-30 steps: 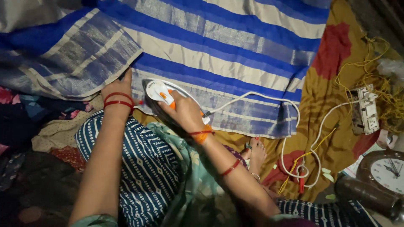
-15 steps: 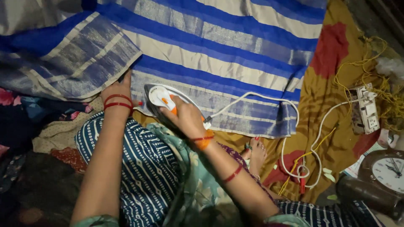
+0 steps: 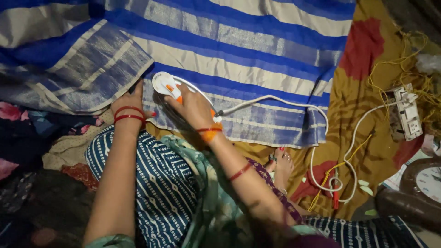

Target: Iron and fold a blue and white striped fabric on a cloth-covered surface.

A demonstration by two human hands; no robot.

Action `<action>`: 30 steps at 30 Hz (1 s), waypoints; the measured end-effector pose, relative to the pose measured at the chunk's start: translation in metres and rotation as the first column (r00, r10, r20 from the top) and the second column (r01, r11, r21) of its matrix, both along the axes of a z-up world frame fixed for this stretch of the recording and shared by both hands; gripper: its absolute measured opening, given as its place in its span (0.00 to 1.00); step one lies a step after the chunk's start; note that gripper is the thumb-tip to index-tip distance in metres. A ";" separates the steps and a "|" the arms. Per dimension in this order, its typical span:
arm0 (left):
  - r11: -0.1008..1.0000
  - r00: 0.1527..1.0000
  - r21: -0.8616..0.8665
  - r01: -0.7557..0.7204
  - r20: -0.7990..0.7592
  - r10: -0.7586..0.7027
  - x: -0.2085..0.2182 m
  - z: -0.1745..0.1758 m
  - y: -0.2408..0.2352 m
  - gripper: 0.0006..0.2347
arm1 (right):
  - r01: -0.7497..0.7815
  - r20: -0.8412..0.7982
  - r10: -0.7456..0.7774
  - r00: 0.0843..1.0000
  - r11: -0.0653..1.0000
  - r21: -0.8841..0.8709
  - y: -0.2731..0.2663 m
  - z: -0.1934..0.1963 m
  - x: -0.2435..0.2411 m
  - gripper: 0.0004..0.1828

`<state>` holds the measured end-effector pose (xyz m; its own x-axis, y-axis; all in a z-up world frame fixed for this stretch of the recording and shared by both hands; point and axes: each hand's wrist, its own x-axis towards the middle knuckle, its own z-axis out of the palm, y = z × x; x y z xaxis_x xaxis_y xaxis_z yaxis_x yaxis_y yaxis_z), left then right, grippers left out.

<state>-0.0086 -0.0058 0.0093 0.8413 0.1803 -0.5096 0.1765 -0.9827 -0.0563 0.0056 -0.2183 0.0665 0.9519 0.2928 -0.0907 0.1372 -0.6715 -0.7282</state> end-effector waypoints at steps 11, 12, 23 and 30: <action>1.000 1.000 0.007 -0.014 -0.027 0.014 0.003 -0.008 0.002 0.61 | 0.034 -0.106 -0.047 0.993 0.991 -0.126 -0.024 0.009 -0.031 0.28; 1.000 1.000 -0.001 -0.013 -0.021 0.013 0.003 -0.006 0.002 0.61 | 0.032 -0.079 -0.040 0.996 0.995 -0.098 -0.022 0.009 -0.025 0.28; 1.000 1.000 -0.010 0.000 -0.004 0.000 -0.001 0.001 0.001 0.60 | 0.098 0.012 -0.097 0.995 0.994 -0.039 -0.028 -0.010 -0.013 0.33; 0.998 0.999 0.035 0.045 0.012 -0.046 -0.001 -0.007 0.005 0.60 | 0.209 -0.082 -0.221 0.972 0.969 -0.134 -0.048 -0.001 -0.039 0.29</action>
<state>-0.0092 -0.0011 0.0020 0.8556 0.1591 -0.4927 0.1325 -0.9872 -0.0887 -0.0339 -0.2659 0.0654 0.9764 0.0632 -0.2063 -0.0860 -0.7631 -0.6405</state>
